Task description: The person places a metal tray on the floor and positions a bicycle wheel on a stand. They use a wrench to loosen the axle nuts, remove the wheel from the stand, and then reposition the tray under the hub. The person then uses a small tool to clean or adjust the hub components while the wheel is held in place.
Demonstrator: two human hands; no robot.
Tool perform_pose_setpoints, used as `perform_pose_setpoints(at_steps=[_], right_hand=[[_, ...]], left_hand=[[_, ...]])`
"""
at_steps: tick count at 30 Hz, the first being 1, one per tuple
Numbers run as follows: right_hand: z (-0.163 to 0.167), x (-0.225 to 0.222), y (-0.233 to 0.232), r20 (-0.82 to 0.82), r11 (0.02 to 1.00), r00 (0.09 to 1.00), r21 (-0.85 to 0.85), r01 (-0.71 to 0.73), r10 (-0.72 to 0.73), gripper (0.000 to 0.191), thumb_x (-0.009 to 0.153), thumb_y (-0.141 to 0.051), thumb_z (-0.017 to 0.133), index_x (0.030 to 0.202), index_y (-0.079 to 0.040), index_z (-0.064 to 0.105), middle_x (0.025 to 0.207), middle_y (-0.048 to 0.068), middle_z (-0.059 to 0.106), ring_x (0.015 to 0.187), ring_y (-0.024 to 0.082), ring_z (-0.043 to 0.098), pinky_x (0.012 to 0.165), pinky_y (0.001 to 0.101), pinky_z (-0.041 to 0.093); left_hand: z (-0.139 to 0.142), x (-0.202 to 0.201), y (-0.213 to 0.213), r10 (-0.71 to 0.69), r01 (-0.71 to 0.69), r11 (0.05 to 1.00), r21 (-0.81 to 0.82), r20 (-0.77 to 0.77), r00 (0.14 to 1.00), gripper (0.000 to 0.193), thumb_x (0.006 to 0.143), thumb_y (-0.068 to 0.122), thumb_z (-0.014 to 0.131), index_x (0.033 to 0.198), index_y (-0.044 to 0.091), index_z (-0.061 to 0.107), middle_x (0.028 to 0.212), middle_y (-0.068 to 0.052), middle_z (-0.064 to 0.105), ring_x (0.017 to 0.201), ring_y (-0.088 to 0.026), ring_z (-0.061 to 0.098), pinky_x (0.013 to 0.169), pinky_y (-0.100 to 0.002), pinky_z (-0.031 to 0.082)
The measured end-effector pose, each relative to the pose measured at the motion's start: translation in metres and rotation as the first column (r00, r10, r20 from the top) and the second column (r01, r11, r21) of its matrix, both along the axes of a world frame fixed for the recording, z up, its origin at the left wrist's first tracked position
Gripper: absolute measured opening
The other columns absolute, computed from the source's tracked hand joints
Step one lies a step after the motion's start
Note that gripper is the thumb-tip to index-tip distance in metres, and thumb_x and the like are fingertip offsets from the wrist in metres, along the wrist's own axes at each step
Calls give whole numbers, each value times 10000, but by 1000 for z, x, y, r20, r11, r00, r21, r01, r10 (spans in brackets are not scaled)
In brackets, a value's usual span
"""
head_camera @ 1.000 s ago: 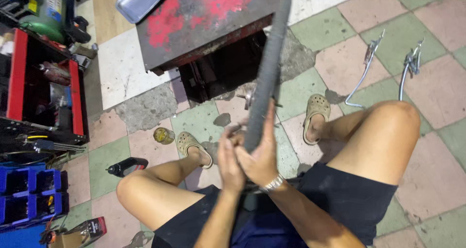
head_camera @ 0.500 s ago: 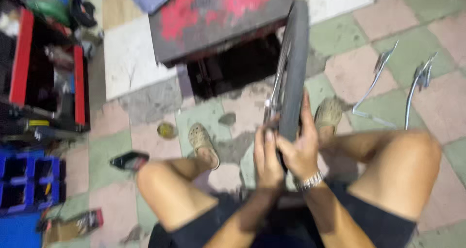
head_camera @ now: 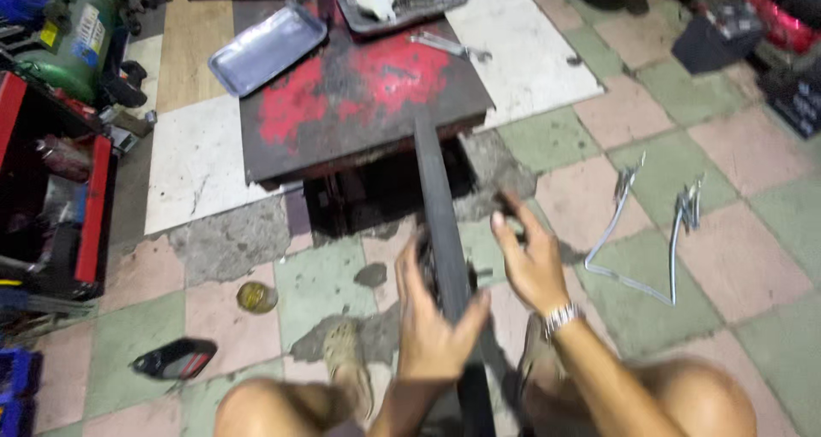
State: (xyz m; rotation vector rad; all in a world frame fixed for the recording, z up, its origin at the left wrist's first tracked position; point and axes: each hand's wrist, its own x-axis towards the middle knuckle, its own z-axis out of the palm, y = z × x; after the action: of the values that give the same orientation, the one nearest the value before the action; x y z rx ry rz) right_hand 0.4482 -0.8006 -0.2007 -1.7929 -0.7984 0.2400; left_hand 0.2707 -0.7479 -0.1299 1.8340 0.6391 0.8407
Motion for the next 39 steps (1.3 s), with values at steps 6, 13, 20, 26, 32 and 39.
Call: perform_pose_setpoints(at_steps=[6, 13, 20, 26, 32, 39], right_hand=[[-32, 204, 197, 464, 961, 885, -259, 95, 37, 598, 949, -337, 624, 1462, -60, 493, 1520, 214, 493, 1383, 405, 432, 1111, 512, 372], [-42, 308, 358, 653, 891, 755, -373, 258, 55, 771, 912, -454, 610, 1524, -67, 343, 1511, 331, 363, 1430, 496, 317, 1097, 637, 221], [-47, 321, 331, 645, 720, 733, -613, 327, 216, 347, 1082, -237, 476, 1309, -2, 591, 1181, 253, 706, 990, 438, 733, 849, 534, 585], [-30, 271, 188, 232, 800, 971, -593, 93, 59, 314, 1056, -294, 551, 1083, -17, 696, 868, 182, 677, 846, 344, 676, 735, 470, 513], [21, 99, -12, -754, 929, 542, 300, -218, 371, 319, 1073, -360, 480, 1020, -50, 531, 679, -35, 412, 507, 76, 381, 441, 263, 320], [52, -45, -97, -743, 853, 421, 468, -229, 521, 325, 1046, -321, 445, 1071, -22, 572, 686, -5, 415, 487, 79, 365, 438, 241, 312]], left_hand=[[-60, 28, 24, 76, -78, 989, -123, -23, 997, 1006, 741, 335, 796, 1561, 28, 301, 1428, -217, 501, 1267, -349, 579, 1046, -457, 465], [-110, 117, 109, 166, -175, 981, -88, -97, 981, 982, 743, 350, 807, 1536, 13, 337, 1431, -229, 498, 1297, -373, 555, 1070, -476, 449], [-119, 124, 119, 191, -194, 981, -22, -90, 977, 960, 744, 365, 818, 1511, -3, 373, 1435, -242, 495, 1328, -397, 532, 1094, -495, 433], [-101, 42, 33, 191, -188, 968, 167, 0, 982, 943, 745, 378, 828, 1489, -16, 404, 1438, -253, 492, 1354, -417, 512, 1115, -512, 419], [-30, 18, -16, 131, -145, 979, 144, 103, 986, 848, 823, 332, 786, 1481, -41, 403, 1463, -261, 447, 1385, -428, 478, 1154, -513, 396], [10, 6, -24, 73, -98, 990, 106, 218, 973, 406, 926, 287, 741, 1211, 7, 674, 1360, -172, 553, 1286, -323, 566, 1080, -414, 470]])
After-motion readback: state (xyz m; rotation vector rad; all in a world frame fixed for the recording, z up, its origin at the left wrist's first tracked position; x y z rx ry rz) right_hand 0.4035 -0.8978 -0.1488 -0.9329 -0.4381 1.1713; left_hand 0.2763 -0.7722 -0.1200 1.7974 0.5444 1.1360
